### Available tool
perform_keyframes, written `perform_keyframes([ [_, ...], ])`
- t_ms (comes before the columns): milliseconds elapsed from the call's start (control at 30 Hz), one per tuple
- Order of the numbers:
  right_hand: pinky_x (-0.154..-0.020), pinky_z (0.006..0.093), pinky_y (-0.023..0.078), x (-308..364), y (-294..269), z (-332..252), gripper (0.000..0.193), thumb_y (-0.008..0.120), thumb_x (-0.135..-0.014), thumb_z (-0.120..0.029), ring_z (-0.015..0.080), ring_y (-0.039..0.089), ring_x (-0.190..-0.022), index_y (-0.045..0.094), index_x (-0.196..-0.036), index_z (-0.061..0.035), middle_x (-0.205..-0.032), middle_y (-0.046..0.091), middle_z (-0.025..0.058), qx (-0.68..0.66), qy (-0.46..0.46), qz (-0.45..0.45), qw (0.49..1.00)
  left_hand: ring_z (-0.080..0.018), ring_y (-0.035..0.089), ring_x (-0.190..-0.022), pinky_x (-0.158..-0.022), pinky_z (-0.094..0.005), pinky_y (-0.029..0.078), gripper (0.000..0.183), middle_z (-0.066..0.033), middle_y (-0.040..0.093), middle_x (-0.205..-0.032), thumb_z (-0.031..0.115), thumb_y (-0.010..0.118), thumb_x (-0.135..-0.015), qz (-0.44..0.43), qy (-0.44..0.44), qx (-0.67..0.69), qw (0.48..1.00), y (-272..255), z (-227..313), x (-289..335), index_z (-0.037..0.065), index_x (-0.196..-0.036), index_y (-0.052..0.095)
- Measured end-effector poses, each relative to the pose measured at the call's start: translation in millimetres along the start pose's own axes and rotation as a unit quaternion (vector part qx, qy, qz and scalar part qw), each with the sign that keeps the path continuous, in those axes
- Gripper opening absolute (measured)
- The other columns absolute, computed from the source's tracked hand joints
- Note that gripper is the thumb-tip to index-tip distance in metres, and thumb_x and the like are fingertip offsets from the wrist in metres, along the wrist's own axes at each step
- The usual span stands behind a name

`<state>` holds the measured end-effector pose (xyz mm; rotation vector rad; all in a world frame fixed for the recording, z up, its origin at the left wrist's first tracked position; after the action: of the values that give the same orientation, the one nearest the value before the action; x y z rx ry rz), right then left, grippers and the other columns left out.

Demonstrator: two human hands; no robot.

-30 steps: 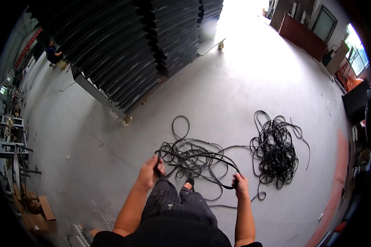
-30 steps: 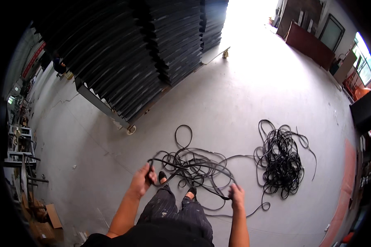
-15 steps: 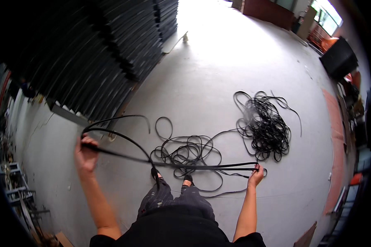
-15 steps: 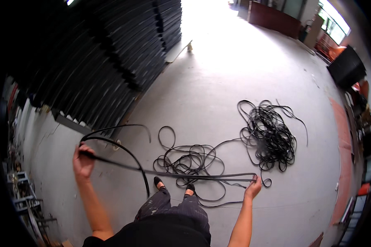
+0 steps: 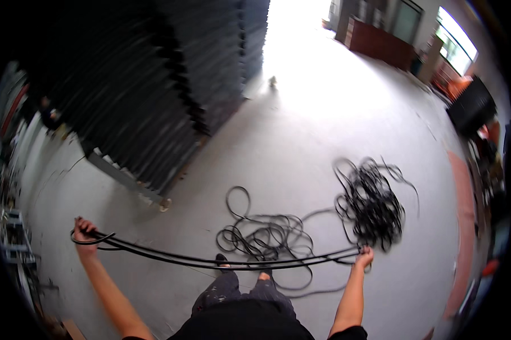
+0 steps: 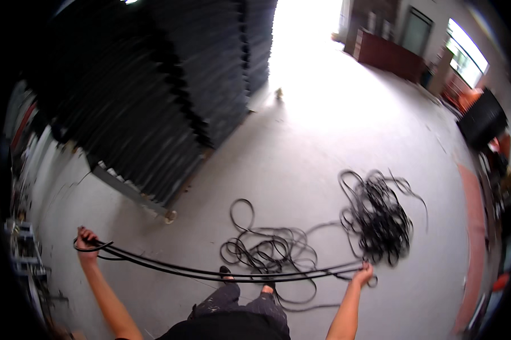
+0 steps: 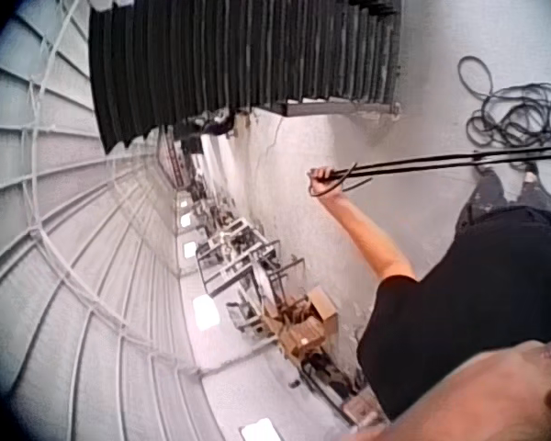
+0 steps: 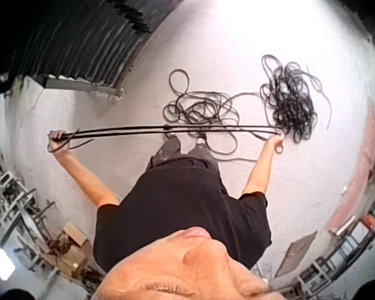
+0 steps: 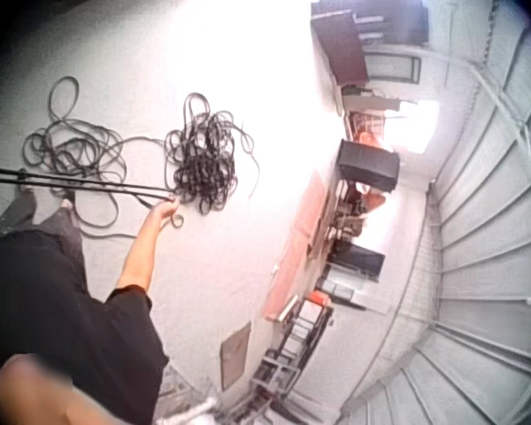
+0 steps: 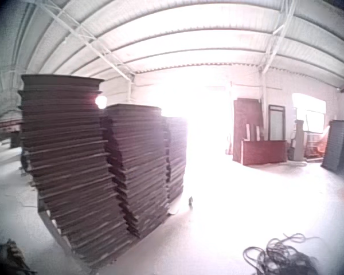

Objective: The person pulls long black rubber gaskets from a pile on the floor and presses them into the edges of a stack of metal window frames.

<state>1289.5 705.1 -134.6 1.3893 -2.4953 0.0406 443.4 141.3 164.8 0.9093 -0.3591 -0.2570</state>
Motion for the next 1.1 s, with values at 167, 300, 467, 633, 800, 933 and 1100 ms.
perform_keyframes([
  [167, -0.036, 0.0267, 0.02, 66, 31, 43, 0.019, 0.05, -0.083, -0.024, 0.0107, 0.026, -0.036, 0.047, -0.066, -0.0161, -0.052, 0.038, -0.0045, 0.068, 0.183, 0.084, 0.977, -0.0072, 0.037, -0.052, -0.047, -0.0215, 0.034, 0.026, 0.0051, 0.039, -0.059, 0.031, 0.055, -0.089, 0.214, 0.066, -0.054, 0.973, -63, 22, 9, 0.012, -0.074, 0.048],
  [300, -0.034, 0.0272, 0.02, 85, 57, 111, 0.039, 0.043, -0.09, -0.038, 0.0119, 0.023, -0.035, 0.031, -0.06, -0.0161, -0.043, 0.026, -0.0036, 0.027, 0.326, 0.015, 0.945, -0.0077, 0.034, -0.046, -0.041, -0.0233, 0.032, 0.028, 0.0046, 0.038, -0.055, 0.032, 0.054, -0.089, 0.271, 0.119, -0.037, 0.955, -154, 24, 13, 0.016, -0.067, 0.046],
  [467, -0.037, 0.0265, 0.029, 137, 108, 198, 0.02, 0.047, -0.085, -0.02, 0.0129, 0.031, -0.04, 0.041, -0.068, -0.0126, -0.053, 0.034, -0.0005, 0.189, 0.354, -0.167, 0.9, -0.0096, 0.042, -0.049, -0.044, -0.0245, 0.036, 0.021, 0.0024, 0.046, -0.061, 0.026, 0.046, -0.092, 0.306, 0.107, 0.015, 0.946, -156, -44, 36, 0.013, -0.077, 0.052],
  [633, -0.042, 0.0281, 0.033, 249, 207, 189, 0.014, 0.051, -0.084, -0.019, 0.0146, 0.036, -0.048, 0.045, -0.075, -0.0093, -0.062, 0.04, 0.0031, 0.323, 0.288, -0.34, 0.835, -0.0121, 0.05, -0.055, -0.047, -0.0258, 0.041, 0.02, -0.0006, 0.05, -0.066, 0.027, 0.053, -0.091, 0.271, 0.098, -0.058, 0.956, -115, -83, 41, 0.007, -0.088, 0.056],
  [800, -0.046, 0.0296, 0.037, 305, 272, 172, 0.014, 0.055, -0.082, -0.019, 0.0164, 0.041, -0.055, 0.049, -0.082, -0.006, -0.072, 0.046, 0.0066, 0.379, 0.203, -0.428, 0.795, -0.0129, 0.053, -0.064, -0.057, -0.0269, 0.043, 0.025, -0.0022, 0.056, -0.071, 0.026, 0.058, -0.088, 0.186, 0.093, -0.131, 0.969, -78, -74, 25, 0.003, -0.098, 0.059],
  [933, -0.05, 0.0308, 0.04, 303, 282, 165, 0.017, 0.058, -0.08, -0.018, 0.0178, 0.046, -0.061, 0.052, -0.088, -0.0034, -0.08, 0.05, 0.0094, 0.417, 0.153, -0.424, 0.789, -0.0122, 0.055, -0.066, -0.061, -0.0271, 0.044, 0.026, -0.0024, 0.059, -0.074, 0.028, 0.059, -0.088, 0.169, 0.084, -0.142, 0.972, -77, -66, 9, 0.004, -0.099, 0.059],
  [1100, -0.055, 0.0324, 0.044, 277, 230, 168, 0.024, 0.062, -0.078, -0.017, 0.0196, 0.051, -0.068, 0.056, -0.095, -0.0001, -0.09, 0.056, 0.0129, 0.474, 0.127, -0.367, 0.79, -0.0126, 0.056, -0.068, -0.063, -0.0272, 0.045, 0.026, -0.0024, 0.059, -0.076, 0.03, 0.058, -0.088, 0.18, 0.025, -0.171, 0.968, -100, -90, -14, 0.006, -0.099, 0.059],
])
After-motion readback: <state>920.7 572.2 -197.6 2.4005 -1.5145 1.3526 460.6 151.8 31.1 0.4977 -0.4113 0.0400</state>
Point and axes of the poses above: each hand's wrist, its own x-axis away from the middle knuckle, its own y-axis out of the palm, z = x × y, the point moved 8 cm from there along -x, towards the middle knuckle
